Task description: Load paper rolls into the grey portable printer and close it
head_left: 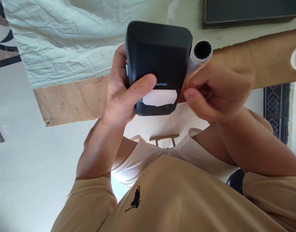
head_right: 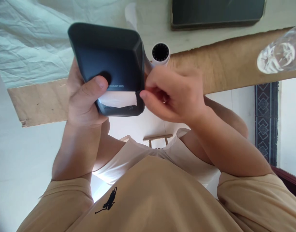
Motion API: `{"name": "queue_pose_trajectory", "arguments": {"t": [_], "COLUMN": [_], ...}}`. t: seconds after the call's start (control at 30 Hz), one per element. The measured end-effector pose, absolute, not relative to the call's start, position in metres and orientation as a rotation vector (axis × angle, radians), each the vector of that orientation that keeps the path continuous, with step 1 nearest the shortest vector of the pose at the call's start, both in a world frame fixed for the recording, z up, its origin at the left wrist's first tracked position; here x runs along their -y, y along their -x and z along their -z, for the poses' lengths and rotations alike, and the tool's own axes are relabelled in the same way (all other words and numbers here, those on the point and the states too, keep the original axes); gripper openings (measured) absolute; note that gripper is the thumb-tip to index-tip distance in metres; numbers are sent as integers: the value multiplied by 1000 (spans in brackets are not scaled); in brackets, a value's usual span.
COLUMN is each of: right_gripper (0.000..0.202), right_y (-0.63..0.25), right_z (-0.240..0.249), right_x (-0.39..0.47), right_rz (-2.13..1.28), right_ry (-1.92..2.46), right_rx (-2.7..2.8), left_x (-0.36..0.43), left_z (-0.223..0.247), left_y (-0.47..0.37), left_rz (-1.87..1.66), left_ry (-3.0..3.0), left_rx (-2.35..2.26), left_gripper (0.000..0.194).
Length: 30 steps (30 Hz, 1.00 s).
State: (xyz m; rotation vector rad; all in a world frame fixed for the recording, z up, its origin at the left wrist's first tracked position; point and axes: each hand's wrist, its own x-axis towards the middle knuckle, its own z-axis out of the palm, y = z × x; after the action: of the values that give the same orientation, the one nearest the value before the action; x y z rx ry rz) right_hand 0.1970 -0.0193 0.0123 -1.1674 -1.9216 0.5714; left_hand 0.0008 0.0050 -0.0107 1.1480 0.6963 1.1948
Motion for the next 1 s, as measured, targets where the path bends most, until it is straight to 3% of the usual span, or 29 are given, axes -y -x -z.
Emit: {"name": "queue_pose_trajectory", "arguments": {"t": [0.2,0.47,1.0], "right_gripper": [25,33,41], "right_y": [-191,-196,-195], "right_z": [-10,-7,-6], "right_x": [20,18,18], "right_rz": [-582,-621,-733], "right_ry": [1056,1027,1131], "right_rx": [2012,1988,1987], "left_x": [5,2,5], "left_z": [-17,-6,-16], "left_y": [-4,13,-14], "left_rz": [-1210,-1074,-1308], "left_ry": [-1124,-860,-757], "left_rx": [-644,-694,-839], "left_gripper": [54,33,42]}}
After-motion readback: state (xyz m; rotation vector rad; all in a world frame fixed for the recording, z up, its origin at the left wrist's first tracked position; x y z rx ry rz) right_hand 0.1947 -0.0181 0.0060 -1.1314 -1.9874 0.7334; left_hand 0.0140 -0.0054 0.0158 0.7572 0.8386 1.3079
